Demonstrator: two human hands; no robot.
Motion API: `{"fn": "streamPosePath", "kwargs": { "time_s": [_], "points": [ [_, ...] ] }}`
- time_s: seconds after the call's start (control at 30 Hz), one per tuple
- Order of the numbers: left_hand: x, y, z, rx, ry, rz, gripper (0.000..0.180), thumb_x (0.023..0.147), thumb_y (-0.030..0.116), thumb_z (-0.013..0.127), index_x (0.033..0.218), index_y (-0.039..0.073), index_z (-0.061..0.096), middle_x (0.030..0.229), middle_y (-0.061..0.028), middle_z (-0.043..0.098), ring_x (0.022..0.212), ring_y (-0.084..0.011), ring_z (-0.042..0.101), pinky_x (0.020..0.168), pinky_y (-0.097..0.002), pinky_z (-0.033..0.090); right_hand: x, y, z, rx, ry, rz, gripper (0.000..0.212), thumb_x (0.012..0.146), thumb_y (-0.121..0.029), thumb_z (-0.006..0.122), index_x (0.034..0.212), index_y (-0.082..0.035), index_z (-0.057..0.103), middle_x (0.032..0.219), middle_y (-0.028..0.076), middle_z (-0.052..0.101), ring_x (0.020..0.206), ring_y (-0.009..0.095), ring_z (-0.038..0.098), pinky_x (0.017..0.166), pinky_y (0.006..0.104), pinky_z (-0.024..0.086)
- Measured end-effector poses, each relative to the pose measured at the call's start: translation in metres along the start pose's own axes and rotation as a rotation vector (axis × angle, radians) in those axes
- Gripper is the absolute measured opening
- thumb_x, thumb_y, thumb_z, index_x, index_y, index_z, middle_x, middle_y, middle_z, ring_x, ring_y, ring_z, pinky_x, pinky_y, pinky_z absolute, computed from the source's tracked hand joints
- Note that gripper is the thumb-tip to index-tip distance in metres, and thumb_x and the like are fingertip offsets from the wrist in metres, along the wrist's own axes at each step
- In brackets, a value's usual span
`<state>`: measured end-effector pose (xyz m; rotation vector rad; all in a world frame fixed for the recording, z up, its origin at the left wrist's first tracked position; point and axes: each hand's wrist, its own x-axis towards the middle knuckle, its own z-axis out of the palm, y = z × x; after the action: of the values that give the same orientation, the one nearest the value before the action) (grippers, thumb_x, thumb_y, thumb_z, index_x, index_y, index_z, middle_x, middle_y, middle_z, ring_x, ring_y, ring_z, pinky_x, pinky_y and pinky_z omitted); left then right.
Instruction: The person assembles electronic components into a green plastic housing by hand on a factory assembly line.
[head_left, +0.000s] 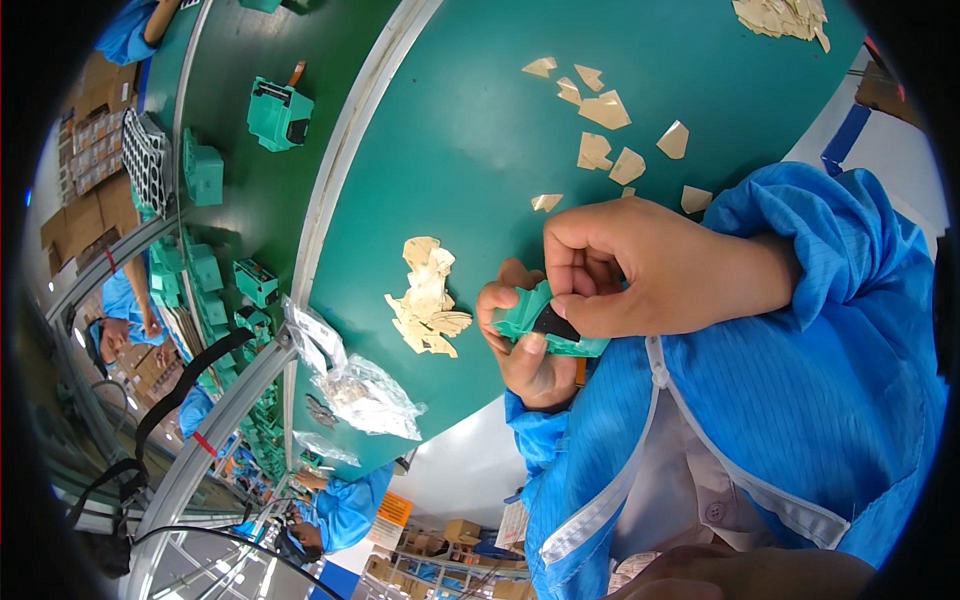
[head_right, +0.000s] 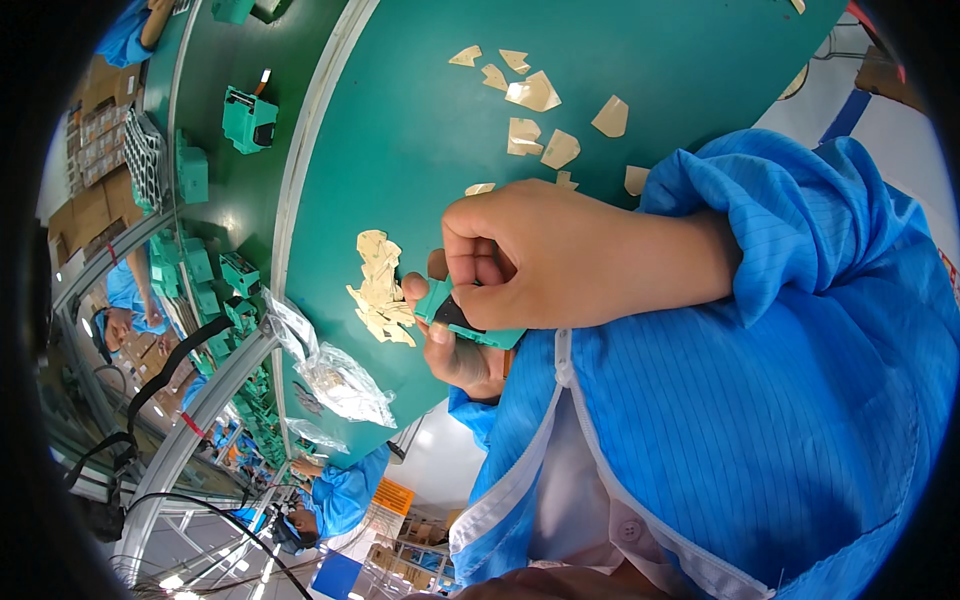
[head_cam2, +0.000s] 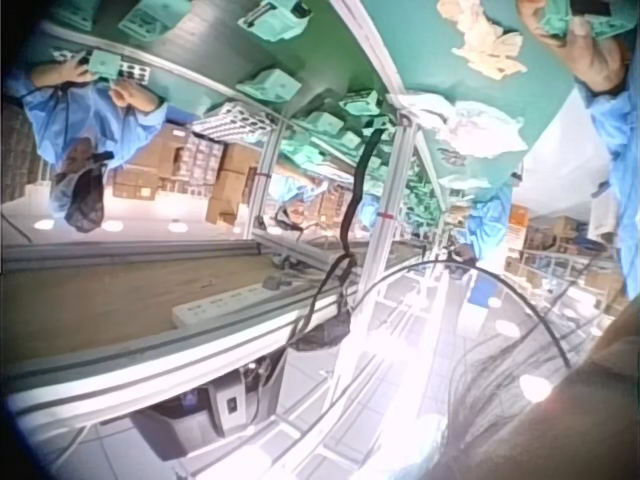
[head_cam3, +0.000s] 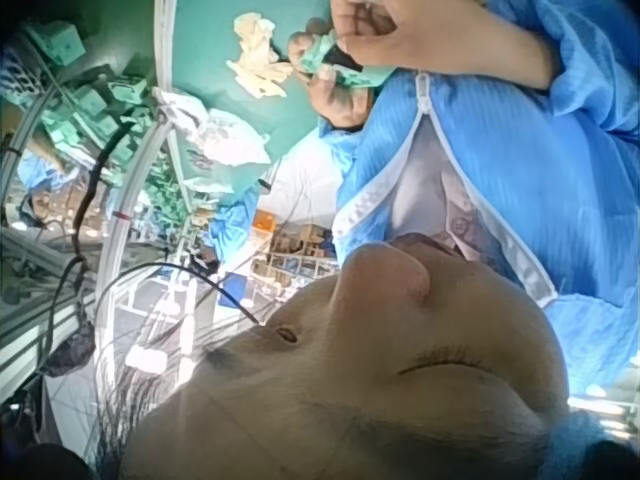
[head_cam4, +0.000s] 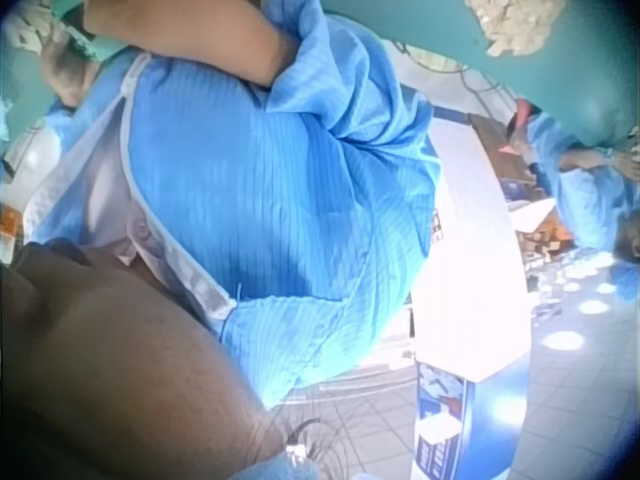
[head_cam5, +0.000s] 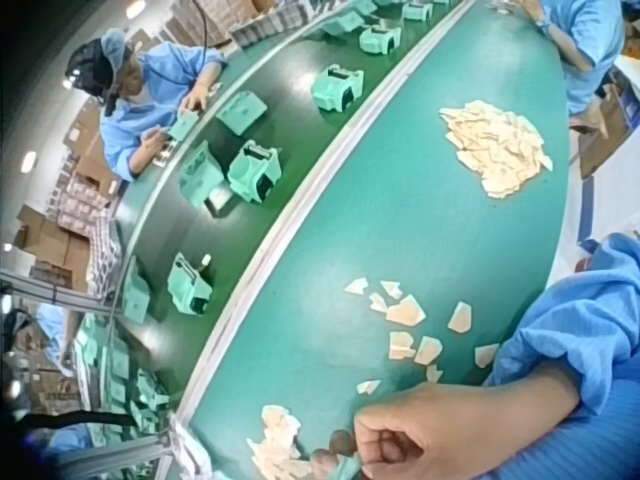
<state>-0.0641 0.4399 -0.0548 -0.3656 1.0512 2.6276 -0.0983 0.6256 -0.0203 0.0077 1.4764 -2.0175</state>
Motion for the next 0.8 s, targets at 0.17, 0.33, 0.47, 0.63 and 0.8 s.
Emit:
{"fn": "streamPosePath", "kwargs": {
  "time_s": [0.17, 0.33, 0.47, 0.63, 0.8],
  "points": [
    [0.0, 0.0, -0.001, 0.041, 0.0, 0.028, 0.036, 0.074, 0.008, 0.075, 0.105, 0.007, 0.057, 0.089, -0.0034, 0.044, 0.08, -0.017, 0.052, 0.073, -0.0309, 0.048, 0.001, -0.003, -0.001, -0.043, 0.001, -0.001, 0.013, 0.083, -0.012, 0.066, 0.082, -0.001, 0.059, 0.07, 0.006, 0.061, 0.062, 0.012, 0.058, 0.054, 0.0279, 0.045],
    [-0.001, -0.001, -0.001, 0.067, 0.001, 0.073, 0.036, 0.074, 0.009, 0.075, 0.105, 0.007, 0.057, 0.09, -0.0035, 0.045, 0.08, -0.0169, 0.052, 0.072, -0.0303, 0.047, 0.002, -0.003, -0.001, -0.058, 0.013, -0.027, 0.014, 0.083, -0.013, 0.065, 0.081, -0.002, 0.058, 0.066, 0.005, 0.059, 0.061, 0.013, 0.057, 0.053, 0.0293, 0.044],
    [0.0, -0.005, 0.002, 0.068, 0.062, 0.118, 0.036, 0.074, 0.009, 0.074, 0.105, 0.007, 0.056, 0.092, -0.0036, 0.044, 0.081, -0.0167, 0.051, 0.072, -0.03, 0.047, 0.005, 0.007, -0.001, -0.097, -0.03, -0.04, 0.017, 0.085, -0.014, 0.067, 0.089, -0.003, 0.055, 0.072, 0.007, 0.058, 0.061, 0.013, 0.056, 0.054, 0.03, 0.044],
    [0.001, -0.001, -0.003, 0.08, 0.061, 0.168, 0.038, 0.074, 0.009, 0.074, 0.107, 0.008, 0.054, 0.092, -0.0035, 0.043, 0.08, -0.0155, 0.049, 0.069, -0.0291, 0.049, 0.011, 0.03, 0.002, 0.137, 0.065, -0.144, 0.027, 0.093, -0.002, 0.06, 0.114, -0.005, 0.044, 0.09, 0.003, 0.047, 0.068, 0.006, 0.045, 0.061, 0.0217, 0.039],
    [0.001, 0.007, 0.001, -0.011, 0.025, 0.189, 0.037, 0.075, 0.008, 0.072, 0.108, 0.008, 0.054, 0.093, -0.004, 0.043, 0.081, -0.0162, 0.05, 0.069, -0.031, 0.051, 0.018, 0.023, 0.005, 0.246, -0.001, -0.084, 0.016, 0.104, -0.015, 0.049, 0.115, -0.004, 0.046, 0.089, 0.001, 0.049, 0.074, 0.004, 0.044, 0.065, 0.0222, 0.04]
  ]
}}
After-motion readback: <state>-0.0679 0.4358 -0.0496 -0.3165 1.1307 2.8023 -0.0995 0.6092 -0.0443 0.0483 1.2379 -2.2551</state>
